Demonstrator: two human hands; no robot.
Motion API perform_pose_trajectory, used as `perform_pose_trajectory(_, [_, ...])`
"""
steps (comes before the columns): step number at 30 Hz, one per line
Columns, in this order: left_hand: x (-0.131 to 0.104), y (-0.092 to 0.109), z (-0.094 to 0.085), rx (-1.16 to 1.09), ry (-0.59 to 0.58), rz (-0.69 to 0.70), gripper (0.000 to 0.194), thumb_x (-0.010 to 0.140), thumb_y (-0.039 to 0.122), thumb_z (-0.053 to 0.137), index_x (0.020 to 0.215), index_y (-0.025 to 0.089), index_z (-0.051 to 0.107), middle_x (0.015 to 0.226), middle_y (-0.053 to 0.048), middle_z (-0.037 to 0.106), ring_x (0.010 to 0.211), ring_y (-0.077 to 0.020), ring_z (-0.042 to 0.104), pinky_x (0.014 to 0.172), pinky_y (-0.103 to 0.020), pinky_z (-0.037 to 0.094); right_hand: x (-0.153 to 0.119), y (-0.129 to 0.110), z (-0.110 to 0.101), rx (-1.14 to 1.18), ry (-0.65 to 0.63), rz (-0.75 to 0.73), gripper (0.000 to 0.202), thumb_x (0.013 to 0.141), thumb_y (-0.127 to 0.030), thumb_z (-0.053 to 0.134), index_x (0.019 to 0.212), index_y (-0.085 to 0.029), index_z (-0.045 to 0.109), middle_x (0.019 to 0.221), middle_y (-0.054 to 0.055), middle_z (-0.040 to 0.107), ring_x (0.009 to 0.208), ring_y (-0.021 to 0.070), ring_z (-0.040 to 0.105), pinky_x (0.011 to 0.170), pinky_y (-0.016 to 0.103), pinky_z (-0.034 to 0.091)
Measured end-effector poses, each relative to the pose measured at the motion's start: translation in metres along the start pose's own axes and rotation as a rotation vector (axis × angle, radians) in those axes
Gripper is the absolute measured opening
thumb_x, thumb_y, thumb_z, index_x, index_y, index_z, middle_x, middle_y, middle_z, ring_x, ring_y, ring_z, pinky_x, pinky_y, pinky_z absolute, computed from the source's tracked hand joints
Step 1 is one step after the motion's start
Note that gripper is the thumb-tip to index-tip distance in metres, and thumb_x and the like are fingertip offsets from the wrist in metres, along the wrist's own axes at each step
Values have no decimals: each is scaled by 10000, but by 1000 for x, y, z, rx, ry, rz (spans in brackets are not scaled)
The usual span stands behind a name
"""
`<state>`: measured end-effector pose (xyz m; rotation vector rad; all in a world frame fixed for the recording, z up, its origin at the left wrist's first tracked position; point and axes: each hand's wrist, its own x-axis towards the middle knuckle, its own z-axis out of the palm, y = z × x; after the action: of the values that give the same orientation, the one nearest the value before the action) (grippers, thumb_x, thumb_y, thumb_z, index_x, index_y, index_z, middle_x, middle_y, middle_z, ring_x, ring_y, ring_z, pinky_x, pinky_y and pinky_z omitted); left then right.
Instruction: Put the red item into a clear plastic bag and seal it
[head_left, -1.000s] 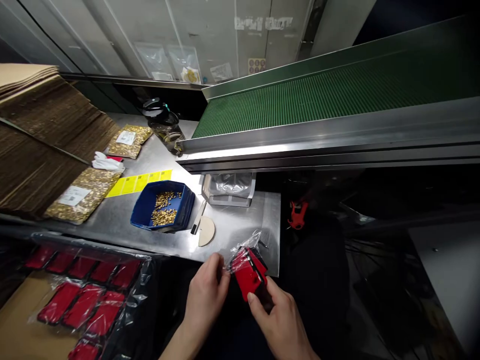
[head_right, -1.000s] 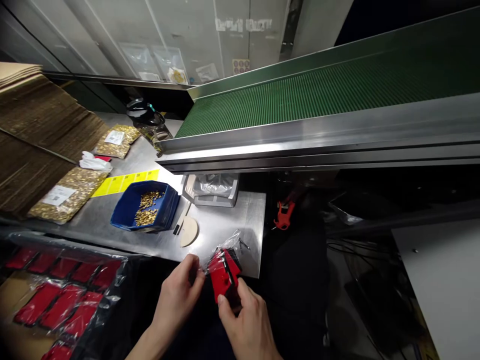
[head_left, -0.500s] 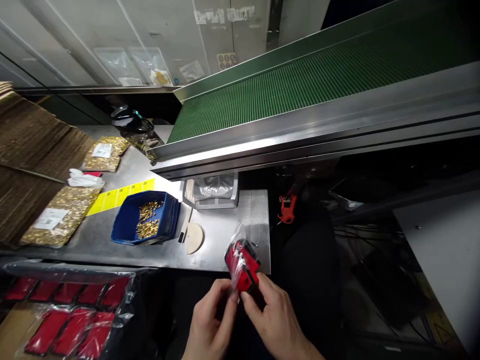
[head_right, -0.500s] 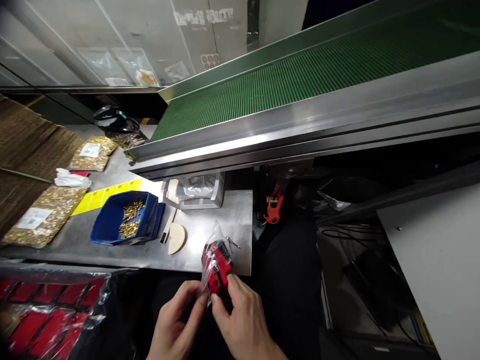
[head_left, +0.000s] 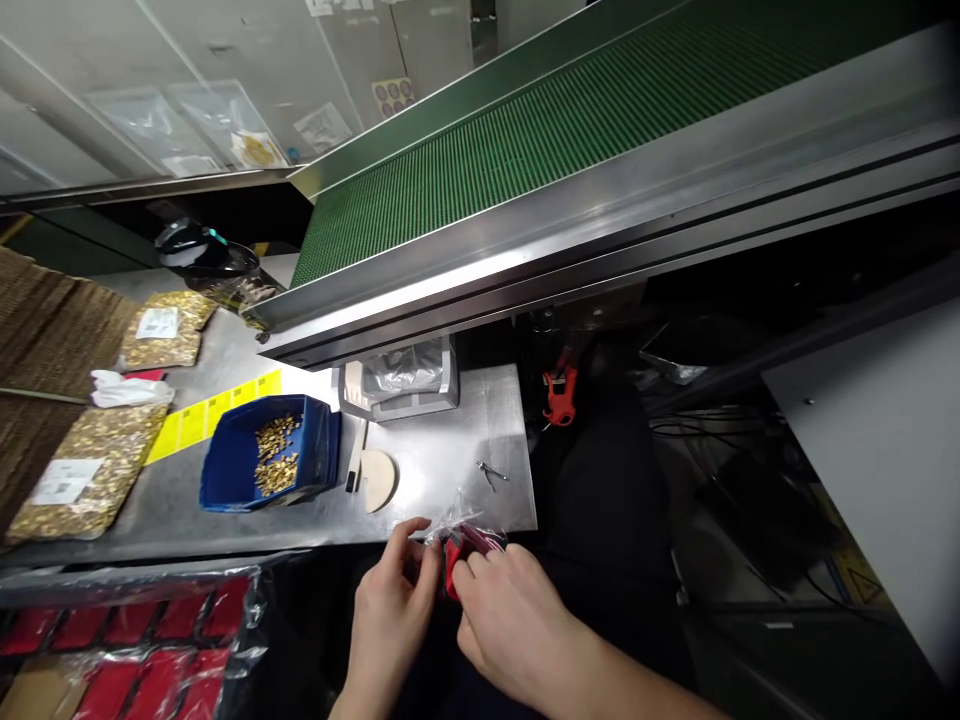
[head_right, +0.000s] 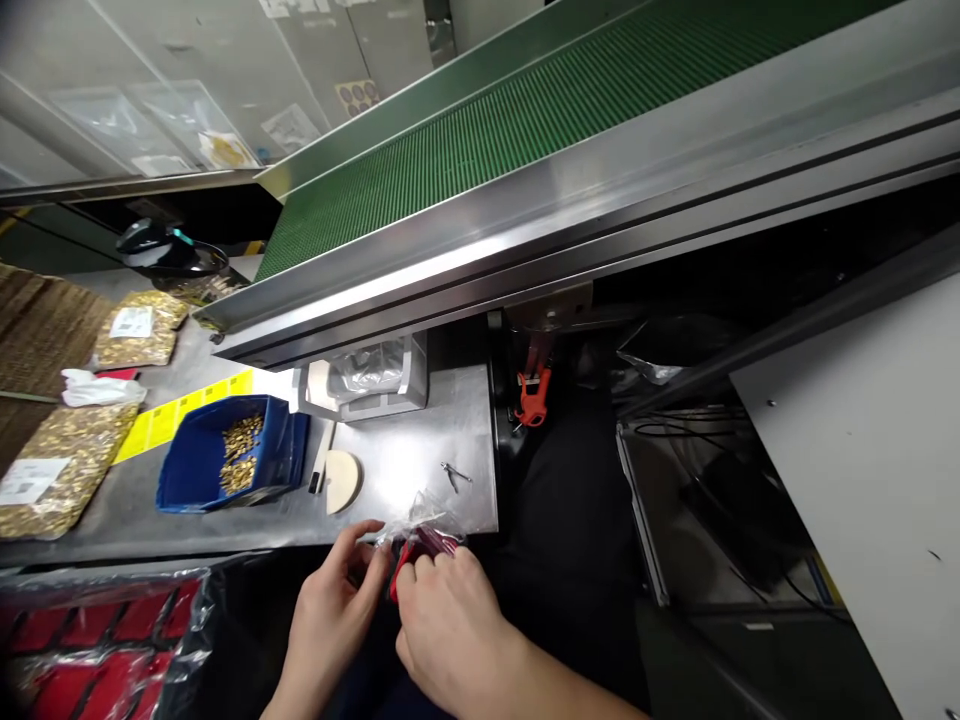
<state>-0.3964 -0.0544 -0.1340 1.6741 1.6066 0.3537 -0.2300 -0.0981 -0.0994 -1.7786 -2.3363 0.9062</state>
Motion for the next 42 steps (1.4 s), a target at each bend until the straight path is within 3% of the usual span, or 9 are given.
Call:
perform_pose_trajectory(5, [2,14,-12,-72,30,67,268,960,482,609,961,227,689,701,24,665,567,-138,560,533,-219,442,3,-4,-8,-35,51,42,194,856,-158,618,1041,-151,676,890,73,706,828,282,682,741,438,528])
perform_pose_trajectory(10, [-20,28,-17,-206,101,149,212,939,412,662,977,208,704,761,5,709,650,-159,655,614,-220,512,6,0,-15,10,204,117,130,900,-124,610,1000,-188,663,915,55,692,856,277,671,748,444,542])
perform_pose_trajectory(13, [-22,24,-15,-233,133,90,259,924,453,671,967,198,695,748,-5,707,636,-166,638,590,-227,497,14,3,-14,20,222,134,68,945,-183,637,1007,-183,664,959,64,693,921,285,670,789,453,560])
perform_pose_trajectory(18, [-9,10,-20,-282,249,-116,405,886,591,671,978,197,654,590,44,567,514,-123,450,497,-206,386,16,11,-2,99,294,276,447,929,-419,739,1287,-200,585,1142,98,666,993,309,672,825,458,570])
perform_pose_trajectory(22, [-6,7,-24,-300,265,-166,461,852,643,678,951,194,646,568,60,480,495,-115,380,449,-201,307,13,20,7,343,208,350,558,935,-350,720,1415,-226,465,1077,86,723,908,296,733,773,385,559])
perform_pose_trajectory(25, [-5,8,-26,-281,243,-152,460,849,649,673,908,194,640,602,47,504,522,-121,400,461,-203,312,14,25,11,551,192,334,516,896,-225,725,1360,-249,502,979,28,747,895,258,741,791,336,554])
perform_pose_trajectory(33, [-1,6,-30,-210,166,-116,441,846,626,689,791,198,598,646,37,507,577,-124,402,504,-205,321,7,35,9,769,316,254,520,891,-63,567,1360,-286,571,1222,38,669,1054,187,686,974,327,546])
perform_pose_trajectory(38, [-2,8,-29,-214,147,-112,454,848,636,681,770,196,605,627,39,495,579,-128,419,524,-206,349,13,48,9,947,302,385,202,980,-332,568,1156,-236,591,986,9,726,806,158,715,754,275,561])
perform_pose_trajectory(42, [-3,9,-29,-192,138,-94,461,856,637,669,747,193,608,615,40,481,568,-126,412,513,-205,341,23,55,14,937,249,389,220,968,-394,582,860,-215,648,725,-32,680,650,146,676,594,226,470])
